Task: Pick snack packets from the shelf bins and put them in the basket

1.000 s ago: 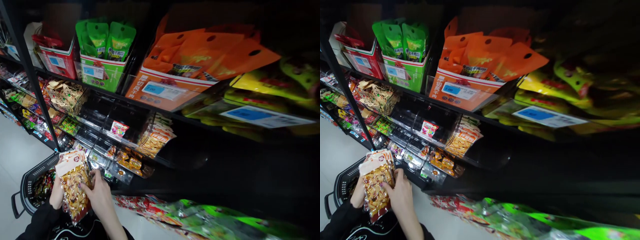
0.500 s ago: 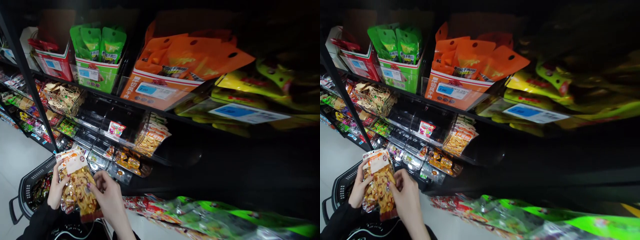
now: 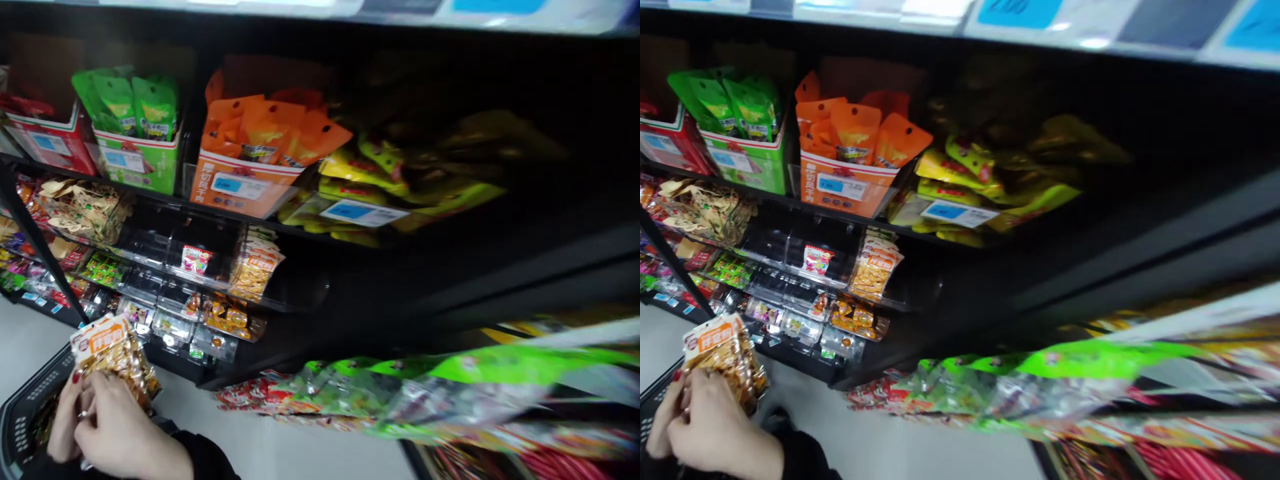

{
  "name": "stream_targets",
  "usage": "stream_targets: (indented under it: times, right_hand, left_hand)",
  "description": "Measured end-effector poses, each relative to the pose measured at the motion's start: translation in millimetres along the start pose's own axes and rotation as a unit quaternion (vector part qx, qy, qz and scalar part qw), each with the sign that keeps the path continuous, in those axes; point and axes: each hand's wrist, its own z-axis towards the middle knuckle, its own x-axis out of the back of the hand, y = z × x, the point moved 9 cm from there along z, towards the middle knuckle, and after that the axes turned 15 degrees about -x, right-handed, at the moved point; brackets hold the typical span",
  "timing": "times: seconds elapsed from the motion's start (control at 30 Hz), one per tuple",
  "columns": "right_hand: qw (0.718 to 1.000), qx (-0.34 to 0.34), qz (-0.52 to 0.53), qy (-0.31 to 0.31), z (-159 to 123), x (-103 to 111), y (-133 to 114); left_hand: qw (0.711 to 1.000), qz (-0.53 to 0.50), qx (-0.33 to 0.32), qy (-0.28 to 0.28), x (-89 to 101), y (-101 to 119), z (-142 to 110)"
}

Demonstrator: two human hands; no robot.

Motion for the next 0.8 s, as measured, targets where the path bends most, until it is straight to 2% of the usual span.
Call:
stream_targets:
  times: [0.07, 0.13, 0.17, 0.2, 0.23, 0.33, 0.4, 0.47, 0.53, 0.67, 0.73, 0.8]
  right_hand:
    - [0.98, -0.034, 0.198, 0.01, 5, 27, 22]
    - [0.946, -0.092, 0.294, 0.104, 7, 79, 59]
    - [0.937, -0.124, 0.274, 0.18, 5, 115, 79]
    - [0.924, -0.183, 0.197, 0.272, -1, 155, 102]
    - [0.891, -0.265, 0.097, 0.356, -10, 197, 125]
    - [0.812, -0.373, 0.01, 0.448, -23, 294, 178]
    - [0.771, -0.434, -0.032, 0.465, -22, 333, 205]
    - [0.756, -0.473, -0.055, 0.449, -12, 349, 226]
    - [0.748, -0.493, -0.072, 0.439, -2, 350, 239]
    - [0.735, -0.476, -0.112, 0.47, 2, 343, 248]
    - [0.753, -0.438, -0.121, 0.475, 1, 342, 250]
    - [0.785, -0.382, -0.123, 0.473, -1, 344, 247]
  left_hand:
    - [0.996, -0.047, 0.053, -0.044, -10.3, -5, -1]
    - [0.991, -0.061, 0.1, -0.063, -17.8, -7, -6]
    - [0.989, -0.061, 0.116, -0.069, -20.4, -8, -9]
    - [0.988, -0.058, 0.126, -0.073, -22.0, -9, -11]
    - [0.986, -0.055, 0.133, -0.079, -23.5, -10, -13]
    - [0.985, -0.037, 0.145, -0.087, -22.5, -16, -13]
    - [0.989, -0.013, 0.117, -0.092, -21.3, -17, -7]
    - [0.993, 0.018, 0.062, -0.094, -21.7, -14, 0]
    - [0.994, 0.04, 0.029, -0.093, -24.0, -12, 4]
    - [0.995, 0.036, 0.044, -0.076, -25.8, -16, 3]
    - [0.995, 0.027, 0.061, -0.073, -26.2, -16, 1]
    - [0.992, 0.007, 0.098, -0.079, -29.1, -17, -3]
